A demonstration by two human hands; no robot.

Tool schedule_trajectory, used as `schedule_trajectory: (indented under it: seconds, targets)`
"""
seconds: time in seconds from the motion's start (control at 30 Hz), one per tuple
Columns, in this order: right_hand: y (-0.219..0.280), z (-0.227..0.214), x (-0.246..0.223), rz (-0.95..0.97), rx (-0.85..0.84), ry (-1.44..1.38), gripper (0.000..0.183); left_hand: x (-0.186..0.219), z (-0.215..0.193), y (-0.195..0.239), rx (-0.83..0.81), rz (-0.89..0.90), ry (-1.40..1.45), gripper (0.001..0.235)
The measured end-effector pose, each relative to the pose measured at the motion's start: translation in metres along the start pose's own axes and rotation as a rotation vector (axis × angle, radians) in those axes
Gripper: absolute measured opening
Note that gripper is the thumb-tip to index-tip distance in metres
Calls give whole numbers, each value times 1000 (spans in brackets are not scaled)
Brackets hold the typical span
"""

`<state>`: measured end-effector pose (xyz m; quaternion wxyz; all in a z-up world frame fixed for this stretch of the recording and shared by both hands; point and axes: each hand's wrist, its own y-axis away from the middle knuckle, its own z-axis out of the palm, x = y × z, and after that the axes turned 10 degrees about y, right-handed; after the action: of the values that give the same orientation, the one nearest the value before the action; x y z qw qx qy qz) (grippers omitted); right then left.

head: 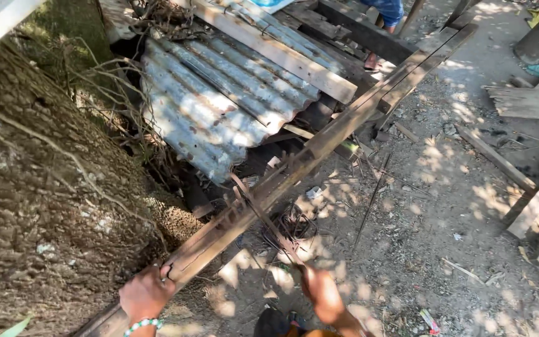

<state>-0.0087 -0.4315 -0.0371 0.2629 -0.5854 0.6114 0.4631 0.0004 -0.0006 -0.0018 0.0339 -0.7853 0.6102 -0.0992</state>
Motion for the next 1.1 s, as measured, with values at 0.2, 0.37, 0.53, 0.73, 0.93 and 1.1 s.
schedule_trajectory:
  seconds: [0.2, 0.37, 0.53, 0.73, 0.93, 1.1]
  targets:
    - [50, -9, 67, -244, 50, 255, 25, 5, -7, -3, -15, 29, 19, 51]
    - [-18, 11, -44, 14, 93, 502, 23, -5, 6, -6, 82, 145, 39, 68]
    - [-153, 56, -11, -402, 195, 996, 33, -9, 12, -6, 47, 128, 48, 24]
    - [-53, 19, -120, 275, -2, -131, 45, -14, 14, -3, 59, 143, 48, 55]
    - [20, -1, -40, 288, 18, 231, 53, -10, 12, -4, -96, 9, -60, 36]
    - [41, -4, -2, -152, 14, -116, 46, -6, 11, -3, 183, 143, -21, 28]
